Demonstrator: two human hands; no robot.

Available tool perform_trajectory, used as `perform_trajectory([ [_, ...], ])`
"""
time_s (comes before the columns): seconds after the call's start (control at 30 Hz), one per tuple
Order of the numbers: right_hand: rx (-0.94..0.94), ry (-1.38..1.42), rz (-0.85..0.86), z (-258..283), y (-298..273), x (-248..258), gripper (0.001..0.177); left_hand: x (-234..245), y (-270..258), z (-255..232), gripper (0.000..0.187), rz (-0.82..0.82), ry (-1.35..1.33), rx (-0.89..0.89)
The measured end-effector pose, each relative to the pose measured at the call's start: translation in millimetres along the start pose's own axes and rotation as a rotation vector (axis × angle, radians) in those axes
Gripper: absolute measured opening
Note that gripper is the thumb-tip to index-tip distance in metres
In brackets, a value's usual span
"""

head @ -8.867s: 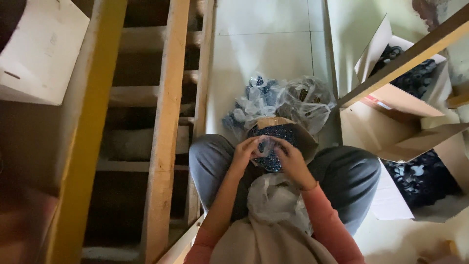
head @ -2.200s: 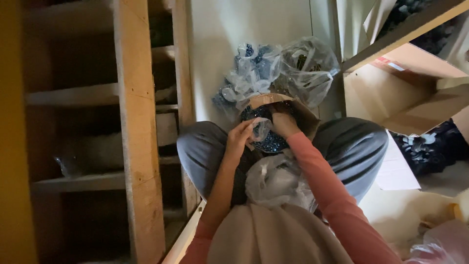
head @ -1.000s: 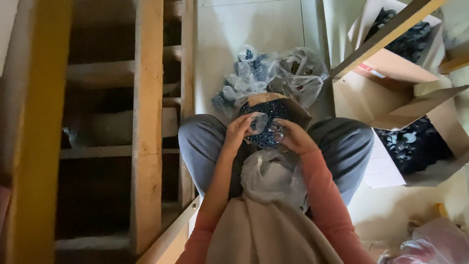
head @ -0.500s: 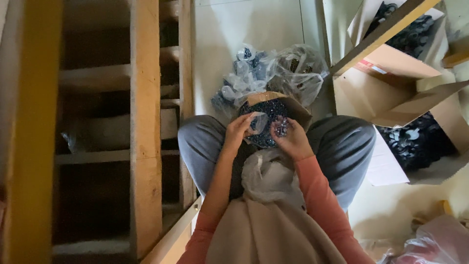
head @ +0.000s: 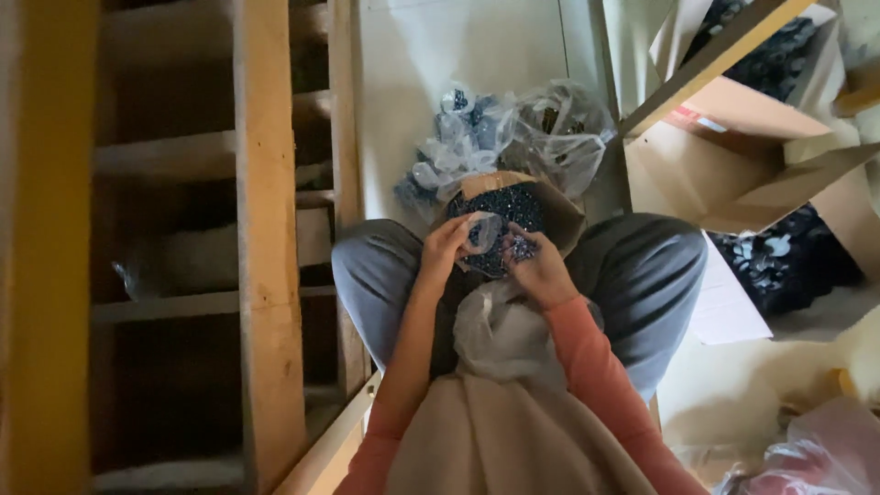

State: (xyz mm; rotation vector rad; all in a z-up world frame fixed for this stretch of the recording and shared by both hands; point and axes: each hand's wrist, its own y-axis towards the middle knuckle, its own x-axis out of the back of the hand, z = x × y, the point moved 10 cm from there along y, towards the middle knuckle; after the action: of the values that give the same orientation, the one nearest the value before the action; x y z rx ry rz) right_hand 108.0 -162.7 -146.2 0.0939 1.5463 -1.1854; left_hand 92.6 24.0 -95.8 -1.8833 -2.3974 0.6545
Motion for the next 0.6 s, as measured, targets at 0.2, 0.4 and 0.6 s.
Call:
perform_trajectory([
  [0.2,0.119,-0.226,-0.132,9,-52,-40,0.043,-15,-24,-44,0.041,0.022,0.024,0.003],
  [0.4,0.054,-0.239,-0.051,12,-21,-26,0.037,-6,-17,-26,0.036,-0.062,0.033,0.037],
  [0.6,0.067,-0.377,-0.271,11,-12,-7,0.025,-4,-5,-11,0.041,-0.031,-0.019,0.004],
])
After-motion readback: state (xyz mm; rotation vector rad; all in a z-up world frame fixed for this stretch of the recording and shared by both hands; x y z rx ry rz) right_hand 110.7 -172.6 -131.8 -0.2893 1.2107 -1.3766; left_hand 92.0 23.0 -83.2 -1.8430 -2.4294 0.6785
